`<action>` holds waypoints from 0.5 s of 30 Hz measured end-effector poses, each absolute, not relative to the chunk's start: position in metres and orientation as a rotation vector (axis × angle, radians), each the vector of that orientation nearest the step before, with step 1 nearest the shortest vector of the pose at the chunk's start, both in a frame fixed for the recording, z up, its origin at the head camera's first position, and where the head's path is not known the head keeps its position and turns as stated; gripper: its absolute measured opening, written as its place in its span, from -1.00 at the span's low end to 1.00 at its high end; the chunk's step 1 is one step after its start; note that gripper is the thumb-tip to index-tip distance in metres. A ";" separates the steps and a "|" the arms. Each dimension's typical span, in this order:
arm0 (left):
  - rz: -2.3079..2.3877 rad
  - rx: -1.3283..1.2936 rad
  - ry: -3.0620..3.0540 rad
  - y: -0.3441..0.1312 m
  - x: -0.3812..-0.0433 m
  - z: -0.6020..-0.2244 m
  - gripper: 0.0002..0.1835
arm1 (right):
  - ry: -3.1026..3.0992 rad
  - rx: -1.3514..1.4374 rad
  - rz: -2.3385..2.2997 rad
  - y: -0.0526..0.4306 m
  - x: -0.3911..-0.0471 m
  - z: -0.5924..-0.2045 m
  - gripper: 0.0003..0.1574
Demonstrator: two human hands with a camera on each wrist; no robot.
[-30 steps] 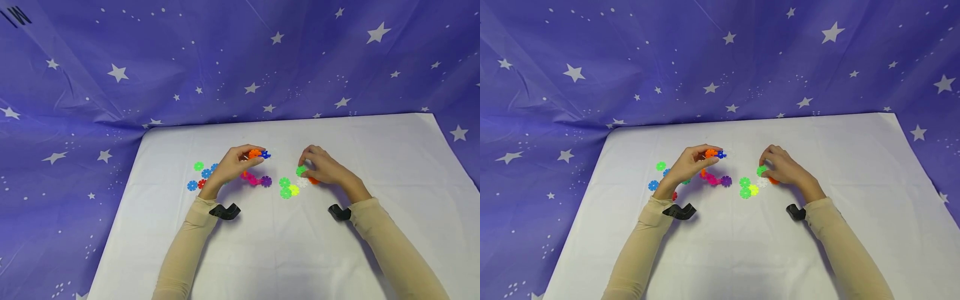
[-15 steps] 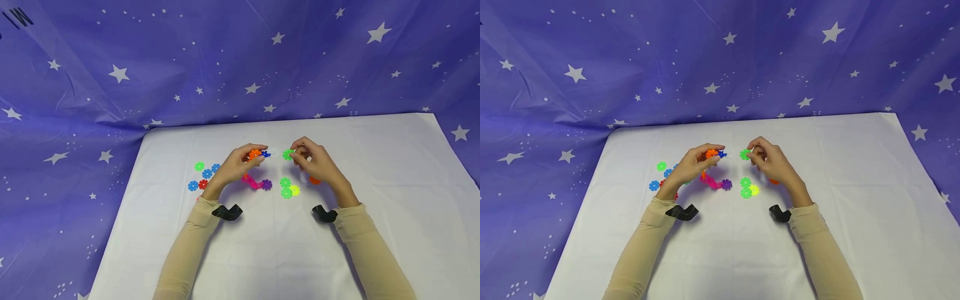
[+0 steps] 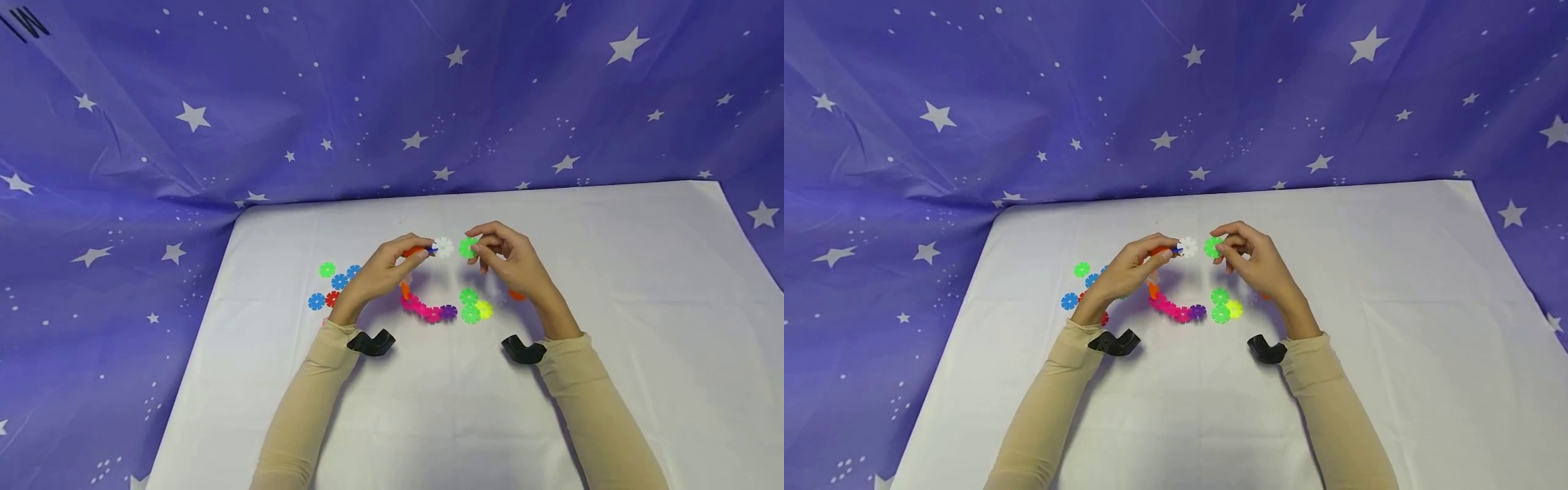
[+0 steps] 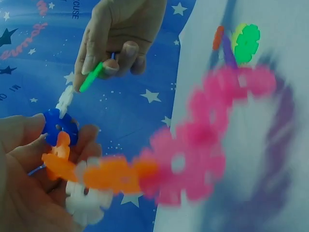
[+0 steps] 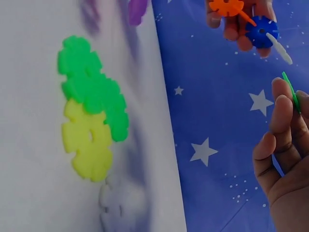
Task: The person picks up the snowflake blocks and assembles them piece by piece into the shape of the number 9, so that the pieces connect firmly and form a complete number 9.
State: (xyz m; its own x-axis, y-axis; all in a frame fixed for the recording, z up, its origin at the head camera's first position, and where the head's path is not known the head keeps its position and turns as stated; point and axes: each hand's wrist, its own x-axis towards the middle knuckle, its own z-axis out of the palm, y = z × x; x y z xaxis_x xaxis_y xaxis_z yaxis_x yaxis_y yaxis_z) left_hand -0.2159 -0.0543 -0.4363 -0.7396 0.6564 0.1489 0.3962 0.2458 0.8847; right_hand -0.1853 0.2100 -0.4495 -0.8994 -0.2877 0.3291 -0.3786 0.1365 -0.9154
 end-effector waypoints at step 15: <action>1.511 1.064 2.149 -0.047 -0.213 -0.438 -0.55 | -2.319 0.672 1.821 0.205 -0.180 -0.438 -0.66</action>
State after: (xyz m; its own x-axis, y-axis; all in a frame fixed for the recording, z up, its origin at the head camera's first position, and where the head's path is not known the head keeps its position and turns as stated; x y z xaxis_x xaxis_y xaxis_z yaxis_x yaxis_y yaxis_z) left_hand -0.2134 -0.0471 -0.4376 -0.6781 0.7170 0.1618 0.3948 0.1697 0.9030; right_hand -0.1803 0.2054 -0.4382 -0.8947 -0.2691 0.3565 -0.4101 0.1792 -0.8942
